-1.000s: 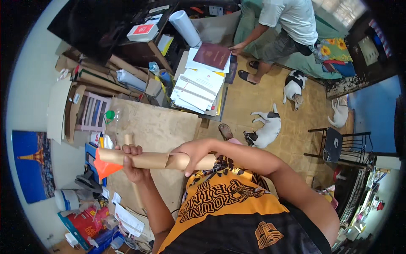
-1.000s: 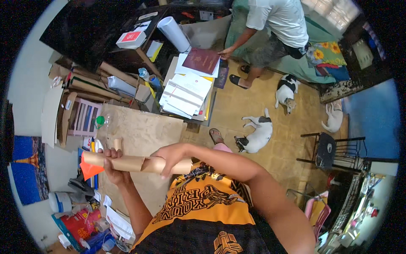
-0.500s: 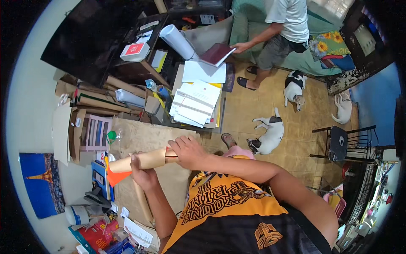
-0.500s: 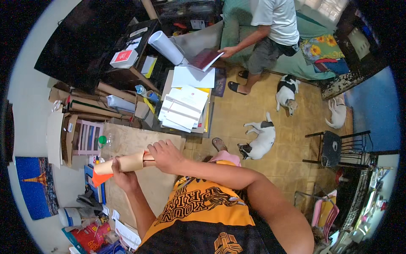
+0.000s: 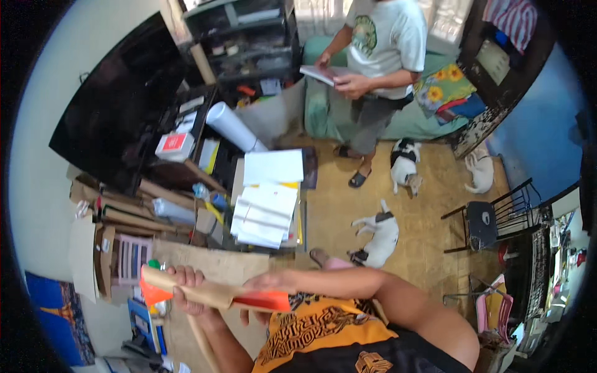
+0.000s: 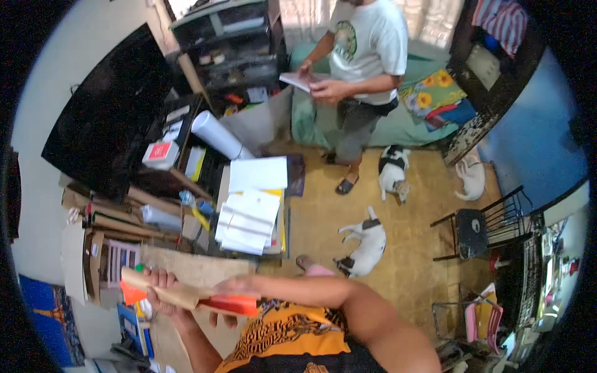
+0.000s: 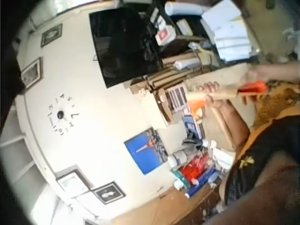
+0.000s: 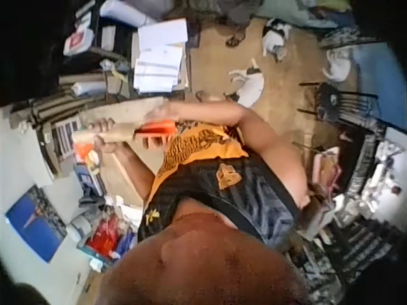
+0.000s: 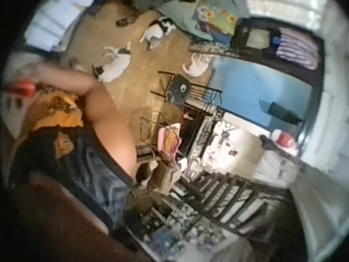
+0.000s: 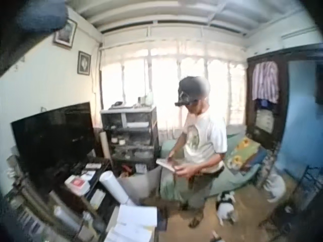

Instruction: The person gathers a stack of pages, aligns them, and inserts them into a book cover. They then use a brush to apply glue to a paper, fold the paper over a book spine, and trim excess paper from a roll using a utility knife before inserting a rolled paper into the book binding.

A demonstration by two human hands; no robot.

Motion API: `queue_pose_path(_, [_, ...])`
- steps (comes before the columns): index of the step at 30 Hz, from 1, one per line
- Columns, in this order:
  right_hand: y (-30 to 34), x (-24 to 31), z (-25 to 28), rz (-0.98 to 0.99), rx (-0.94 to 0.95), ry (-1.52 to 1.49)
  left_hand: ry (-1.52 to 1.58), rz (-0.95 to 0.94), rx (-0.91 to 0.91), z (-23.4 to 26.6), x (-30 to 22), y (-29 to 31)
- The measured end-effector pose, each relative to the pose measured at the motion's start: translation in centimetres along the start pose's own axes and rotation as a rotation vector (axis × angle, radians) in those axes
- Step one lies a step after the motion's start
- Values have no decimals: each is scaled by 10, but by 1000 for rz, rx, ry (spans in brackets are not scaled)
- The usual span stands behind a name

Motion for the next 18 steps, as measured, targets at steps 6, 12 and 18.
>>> queue_pose_path(6, [-3, 17, 3, -84, -614, 1152, -354, 37, -364, 11, 10, -1])
queue_pose_path(12, [4, 10, 14, 157, -1344, 2500, -613, 29, -552, 35, 28, 7])
queue_pose_path(18, [16, 26, 24, -95, -839, 1584, -241, 60, -96, 27, 22, -1])
Point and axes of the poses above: each hand's wrist, its own y-axis away from the middle knuckle, its own z-axis out of the back of the hand, x = y × z, the point moved 3 cm from there along -y, towards the middle knuckle, and after that the axes turned 1 degree about z, right-handed, at the moved point
